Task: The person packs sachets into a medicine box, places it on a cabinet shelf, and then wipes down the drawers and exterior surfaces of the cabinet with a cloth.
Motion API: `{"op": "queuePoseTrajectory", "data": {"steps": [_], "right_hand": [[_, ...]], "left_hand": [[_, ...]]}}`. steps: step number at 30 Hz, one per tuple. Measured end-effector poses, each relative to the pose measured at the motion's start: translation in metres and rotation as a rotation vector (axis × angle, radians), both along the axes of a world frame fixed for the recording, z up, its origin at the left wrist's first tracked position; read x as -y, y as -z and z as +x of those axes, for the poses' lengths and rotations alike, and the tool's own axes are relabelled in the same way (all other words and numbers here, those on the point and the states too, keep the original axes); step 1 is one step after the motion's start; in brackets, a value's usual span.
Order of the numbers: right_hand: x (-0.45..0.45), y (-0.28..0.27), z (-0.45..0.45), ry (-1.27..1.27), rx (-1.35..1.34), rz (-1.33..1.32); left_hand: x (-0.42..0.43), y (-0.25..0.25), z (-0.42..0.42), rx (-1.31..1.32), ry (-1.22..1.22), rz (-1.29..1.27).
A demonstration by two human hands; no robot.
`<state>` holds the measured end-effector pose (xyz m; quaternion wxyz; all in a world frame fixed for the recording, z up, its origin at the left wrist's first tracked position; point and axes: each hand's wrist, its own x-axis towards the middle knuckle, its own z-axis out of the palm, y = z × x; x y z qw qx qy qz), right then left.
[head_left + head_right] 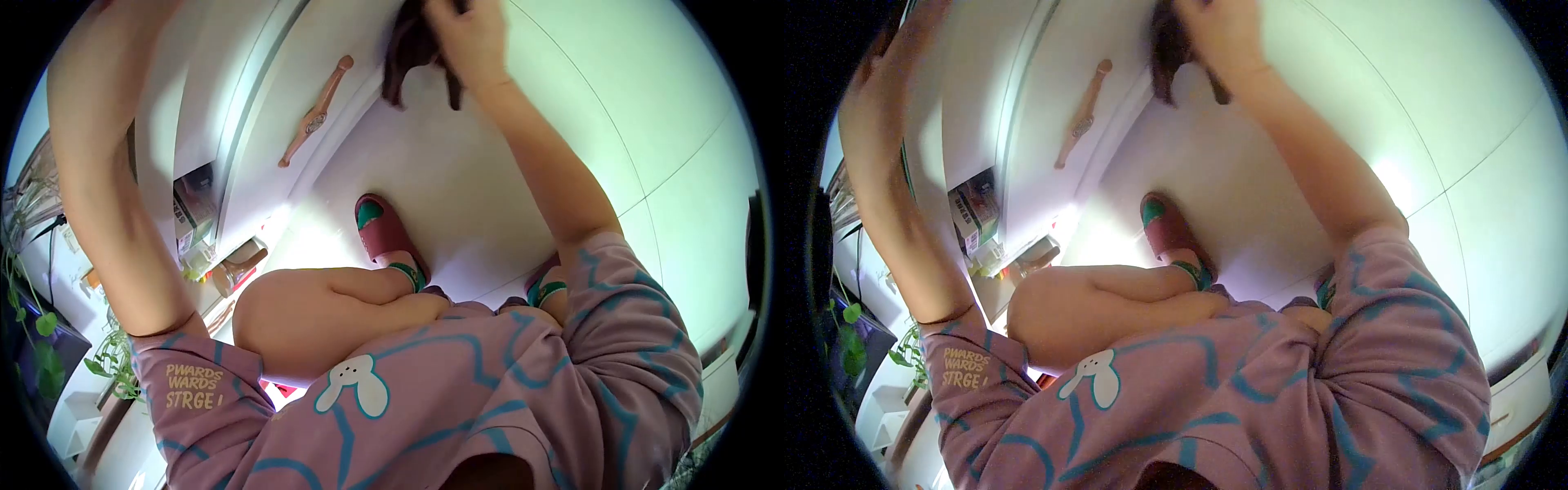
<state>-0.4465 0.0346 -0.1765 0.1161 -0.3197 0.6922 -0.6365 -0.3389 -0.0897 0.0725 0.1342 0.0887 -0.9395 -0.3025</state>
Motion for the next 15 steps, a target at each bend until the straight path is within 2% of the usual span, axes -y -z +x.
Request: {"op": "queuePoseTrajectory", "data": {"steps": [2,3,5,6,9,10,11,12,13,14,15], "right_hand": [[0.017,0.016,-0.031,0.392,0.092,-0.040],[0.027,0.038,-0.040,0.384,0.091,-0.041],[0.042,0.081,-0.045,0.426,-0.319,0.213],[0.036,0.061,-0.027,0.383,-0.181,0.305],[0.035,0.077,0.019,0.434,-0.242,0.203],[0.031,0.080,0.033,0.442,-0.211,0.156],[0.025,0.084,0.050,0.339,-0.212,0.139],[0.020,0.087,0.070,0.242,-0.215,0.121],[0.015,0.094,0.097,0.117,0.142,0.073],[0.011,0.072,0.112,-0.083,0.810,-0.106],[0.007,0.049,0.126,-0.034,1.499,-0.229]], "left_hand": [[0.001,-0.001,0.000,-0.006,0.011,0.035],[0.002,-0.002,0.000,-0.005,0.015,0.055],[0.004,-0.003,0.000,-0.012,0.022,0.103],[0.006,-0.003,0.001,-0.010,0.028,0.136],[0.005,-0.002,-0.002,-0.010,0.065,0.179],[-0.001,-0.001,-0.005,0.002,0.092,0.087],[-0.007,-0.001,-0.008,0.011,0.118,-0.005],[-0.011,0.006,-0.010,-0.046,0.009,-0.193],[-0.011,0.008,-0.010,-0.092,-0.020,-0.290],[-0.011,0.010,-0.011,-0.138,-0.055,-0.386],[0.002,0.003,-0.002,-0.043,-0.119,-0.372]]}}
